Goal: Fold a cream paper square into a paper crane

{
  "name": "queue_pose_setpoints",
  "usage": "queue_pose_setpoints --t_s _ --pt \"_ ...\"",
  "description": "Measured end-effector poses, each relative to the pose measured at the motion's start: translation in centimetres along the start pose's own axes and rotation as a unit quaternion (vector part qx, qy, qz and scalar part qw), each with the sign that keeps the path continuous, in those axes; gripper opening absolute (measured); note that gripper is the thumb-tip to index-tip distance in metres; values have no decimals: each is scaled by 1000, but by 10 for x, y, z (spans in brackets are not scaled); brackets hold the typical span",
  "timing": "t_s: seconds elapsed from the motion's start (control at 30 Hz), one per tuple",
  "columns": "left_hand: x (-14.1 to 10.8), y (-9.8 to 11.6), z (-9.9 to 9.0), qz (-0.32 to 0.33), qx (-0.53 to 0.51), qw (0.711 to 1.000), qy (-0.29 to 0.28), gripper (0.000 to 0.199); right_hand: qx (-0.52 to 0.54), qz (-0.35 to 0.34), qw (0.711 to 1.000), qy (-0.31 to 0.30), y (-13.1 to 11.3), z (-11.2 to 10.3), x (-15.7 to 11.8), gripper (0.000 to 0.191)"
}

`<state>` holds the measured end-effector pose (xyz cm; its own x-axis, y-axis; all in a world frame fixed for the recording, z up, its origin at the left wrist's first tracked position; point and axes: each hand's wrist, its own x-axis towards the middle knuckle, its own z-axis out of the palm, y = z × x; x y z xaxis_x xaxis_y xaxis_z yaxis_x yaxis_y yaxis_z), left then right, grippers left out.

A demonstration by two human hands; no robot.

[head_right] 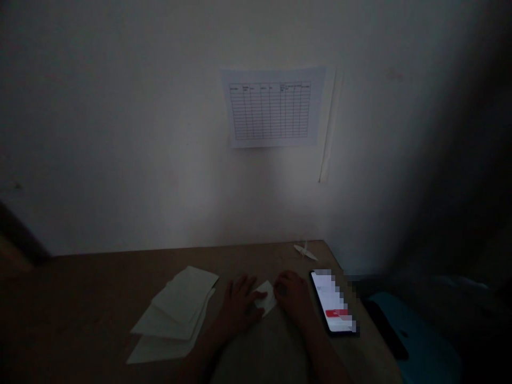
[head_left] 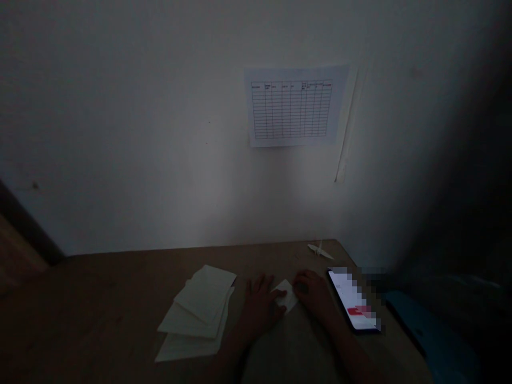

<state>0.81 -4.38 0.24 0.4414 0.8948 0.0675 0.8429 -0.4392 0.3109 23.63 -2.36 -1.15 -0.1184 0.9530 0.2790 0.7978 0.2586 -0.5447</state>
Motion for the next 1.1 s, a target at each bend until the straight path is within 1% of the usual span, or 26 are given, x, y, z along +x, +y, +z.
queue_pose_setpoints --t_s 0.1,0.3,0.47,0.67,0.93,1.1 --pt "0 1 -2 -4 -4 1000 -1 39 -2 1 1000 -5 0 0 0 17" --pt "1 1 -1 -19 5 1000 17 34 -21 12 999 -35 -4 -6 -1 24" --pt "2 2 -2 -23 8 1000 11 39 -15 6 999 -49 -8 -9 -5 37" --pt "1 4 -5 -28 13 1000 3 39 -24 1 998 -57 -9 -4 -11 58" --pt "2 2 -2 -28 11 1000 9 34 -30 -17 998 -56 -14 -3 -18 76" --pt "2 1 0 -31 9 999 14 33 -27 -23 997 -62 -15 -3 -21 82"
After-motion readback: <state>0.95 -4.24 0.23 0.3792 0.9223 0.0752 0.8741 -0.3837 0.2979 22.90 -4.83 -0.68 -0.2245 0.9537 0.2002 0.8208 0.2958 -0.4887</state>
